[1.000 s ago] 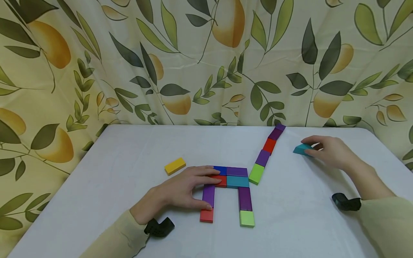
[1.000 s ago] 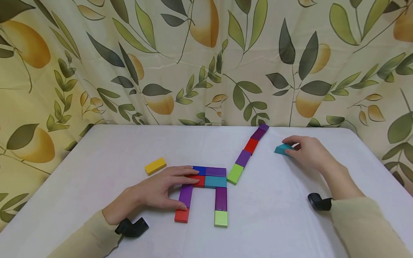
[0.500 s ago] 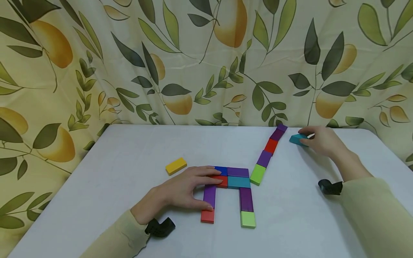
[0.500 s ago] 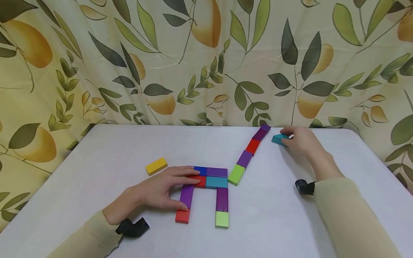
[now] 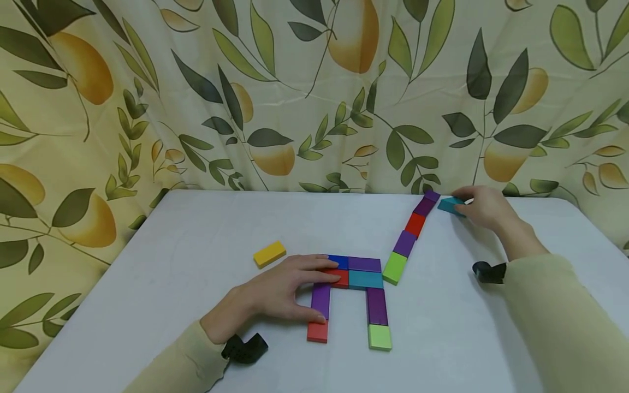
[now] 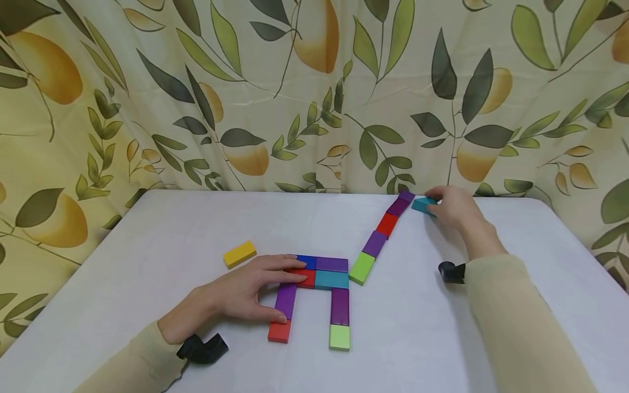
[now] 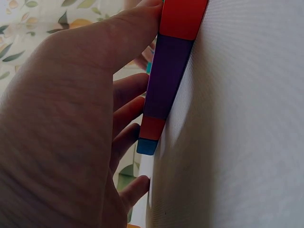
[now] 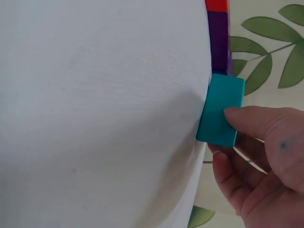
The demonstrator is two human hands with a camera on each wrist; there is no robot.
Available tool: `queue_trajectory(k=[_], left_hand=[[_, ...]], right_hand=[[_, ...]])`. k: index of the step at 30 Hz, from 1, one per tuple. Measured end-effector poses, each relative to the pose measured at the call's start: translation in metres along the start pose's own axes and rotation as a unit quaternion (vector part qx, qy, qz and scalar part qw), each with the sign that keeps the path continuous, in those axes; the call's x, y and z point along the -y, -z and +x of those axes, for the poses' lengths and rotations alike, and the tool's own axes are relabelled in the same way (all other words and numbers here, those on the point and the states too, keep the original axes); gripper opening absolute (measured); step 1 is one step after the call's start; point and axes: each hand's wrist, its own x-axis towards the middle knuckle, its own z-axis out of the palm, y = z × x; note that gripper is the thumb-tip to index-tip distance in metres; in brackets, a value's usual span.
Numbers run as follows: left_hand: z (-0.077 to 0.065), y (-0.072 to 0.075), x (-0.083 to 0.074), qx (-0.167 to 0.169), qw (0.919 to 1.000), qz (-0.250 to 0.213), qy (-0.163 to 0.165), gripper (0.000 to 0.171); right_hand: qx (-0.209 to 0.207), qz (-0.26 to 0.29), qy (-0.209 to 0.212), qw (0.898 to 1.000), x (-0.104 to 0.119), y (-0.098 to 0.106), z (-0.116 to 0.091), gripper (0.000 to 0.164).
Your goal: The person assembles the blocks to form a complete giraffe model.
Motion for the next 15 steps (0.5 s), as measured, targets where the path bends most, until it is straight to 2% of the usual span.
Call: queue_trajectory(k=[15], left_hand=[[-0.0002, -0.0005, -0.0012, 0.004, 0.9999, 0.002, 0.015, 0.066]], right_hand=[[0.001, 0.012, -0.011, 1.000, 0.0028, -0.0010, 0.0063, 0.044]])
